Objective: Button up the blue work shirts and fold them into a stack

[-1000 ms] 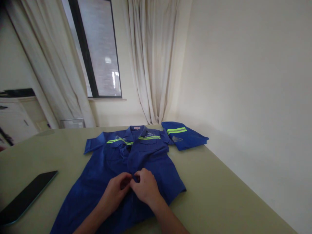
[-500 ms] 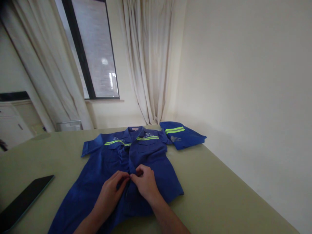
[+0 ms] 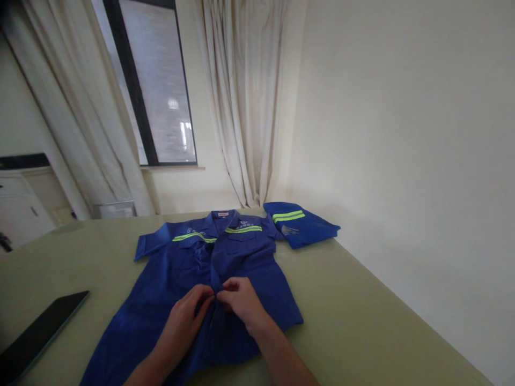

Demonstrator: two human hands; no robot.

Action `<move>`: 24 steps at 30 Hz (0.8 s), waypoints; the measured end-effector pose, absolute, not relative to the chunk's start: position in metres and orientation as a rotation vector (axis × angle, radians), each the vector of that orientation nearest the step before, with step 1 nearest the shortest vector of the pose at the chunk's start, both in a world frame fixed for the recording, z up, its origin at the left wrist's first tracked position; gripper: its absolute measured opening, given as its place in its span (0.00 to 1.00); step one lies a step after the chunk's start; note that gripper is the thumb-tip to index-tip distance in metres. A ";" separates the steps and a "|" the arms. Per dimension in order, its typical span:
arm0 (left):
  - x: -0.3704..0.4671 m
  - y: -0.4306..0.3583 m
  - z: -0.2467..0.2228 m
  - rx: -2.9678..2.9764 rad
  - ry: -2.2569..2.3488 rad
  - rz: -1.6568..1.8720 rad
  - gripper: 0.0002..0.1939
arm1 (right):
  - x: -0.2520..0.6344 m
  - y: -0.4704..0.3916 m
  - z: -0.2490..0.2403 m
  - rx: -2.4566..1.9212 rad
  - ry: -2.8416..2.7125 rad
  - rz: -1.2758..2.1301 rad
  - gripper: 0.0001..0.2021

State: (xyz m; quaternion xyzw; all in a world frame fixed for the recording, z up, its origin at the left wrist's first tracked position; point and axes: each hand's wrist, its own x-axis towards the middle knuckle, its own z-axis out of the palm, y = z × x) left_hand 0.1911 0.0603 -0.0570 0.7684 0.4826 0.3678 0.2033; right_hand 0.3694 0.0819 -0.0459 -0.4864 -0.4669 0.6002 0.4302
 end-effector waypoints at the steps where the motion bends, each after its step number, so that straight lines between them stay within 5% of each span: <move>1: 0.191 0.061 -0.057 2.148 1.339 1.027 0.09 | 0.369 0.082 -0.046 -1.213 -1.150 1.515 0.10; 7: 0.192 0.062 -0.056 2.151 1.365 0.997 0.07 | 0.364 0.082 -0.045 -1.304 -1.214 1.418 0.09; 13: 0.192 0.060 -0.052 2.122 1.356 0.989 0.07 | 0.360 0.074 -0.040 -1.434 -1.638 0.664 0.02; 21: 0.195 0.059 -0.051 2.041 1.455 1.001 0.07 | 0.362 0.071 -0.037 -1.247 -1.693 0.733 0.01; 24: 0.194 0.060 -0.051 2.031 1.437 1.073 0.09 | 0.363 0.074 -0.036 -1.193 -1.608 0.939 0.13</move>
